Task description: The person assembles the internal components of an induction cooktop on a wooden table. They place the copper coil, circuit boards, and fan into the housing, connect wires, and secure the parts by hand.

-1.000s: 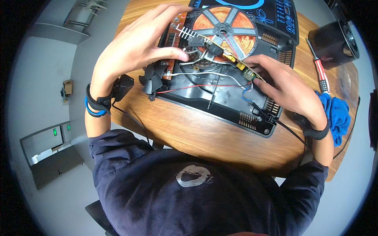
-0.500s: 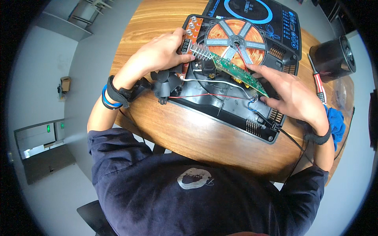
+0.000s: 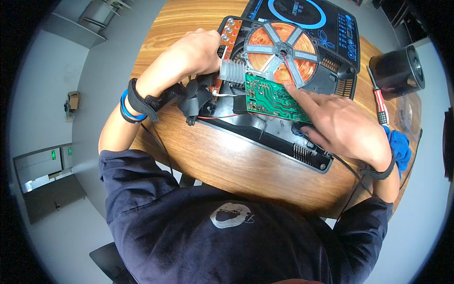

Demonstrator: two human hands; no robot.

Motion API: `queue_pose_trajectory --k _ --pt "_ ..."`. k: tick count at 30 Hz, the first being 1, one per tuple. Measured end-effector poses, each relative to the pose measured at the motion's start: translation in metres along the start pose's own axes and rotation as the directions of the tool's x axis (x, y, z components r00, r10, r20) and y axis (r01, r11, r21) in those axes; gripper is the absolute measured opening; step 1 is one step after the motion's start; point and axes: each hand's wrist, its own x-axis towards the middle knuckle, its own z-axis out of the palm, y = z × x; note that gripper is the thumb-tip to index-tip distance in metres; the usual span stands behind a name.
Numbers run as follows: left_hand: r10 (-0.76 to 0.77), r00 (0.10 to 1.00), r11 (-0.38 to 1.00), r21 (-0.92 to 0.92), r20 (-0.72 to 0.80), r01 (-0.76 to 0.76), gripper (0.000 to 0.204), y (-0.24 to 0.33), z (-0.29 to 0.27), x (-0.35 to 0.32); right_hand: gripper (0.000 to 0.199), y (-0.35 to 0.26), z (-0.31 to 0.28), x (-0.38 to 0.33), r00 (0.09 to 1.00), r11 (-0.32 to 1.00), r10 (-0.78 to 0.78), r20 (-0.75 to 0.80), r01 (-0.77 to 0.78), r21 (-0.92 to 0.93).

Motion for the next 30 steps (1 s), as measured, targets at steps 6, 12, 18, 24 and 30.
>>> queue_pose_trajectory --k 6,12,18,24,30 --pt "0.046 0.999 0.998 0.04 0.001 -0.046 0.061 -0.005 0.003 -0.003 0.073 -0.013 0.025 0.014 0.987 0.99 0.09 -0.133 -0.103 -0.092" --pt "0.073 0.997 0.996 0.051 0.037 -0.074 0.05 -0.001 0.001 -0.014 0.069 -0.013 0.038 0.015 0.968 0.995 0.036 -0.248 -0.057 -0.081" --pt "0.132 0.971 0.987 0.115 -0.198 -0.111 0.039 -0.005 -0.003 -0.035 0.064 -0.015 0.035 0.012 0.965 0.998 0.053 -0.256 -0.057 -0.008" --pt "0.211 0.926 0.973 0.157 -0.312 -0.169 0.039 -0.008 -0.01 -0.046 0.07 -0.017 0.027 0.016 0.966 0.985 0.133 -0.22 -0.104 0.141" --pt "0.015 0.953 0.991 -0.119 -0.304 -0.054 0.055 0.011 -0.027 -0.049 0.075 0.012 0.022 0.017 0.977 0.951 0.146 -0.158 -0.095 0.293"
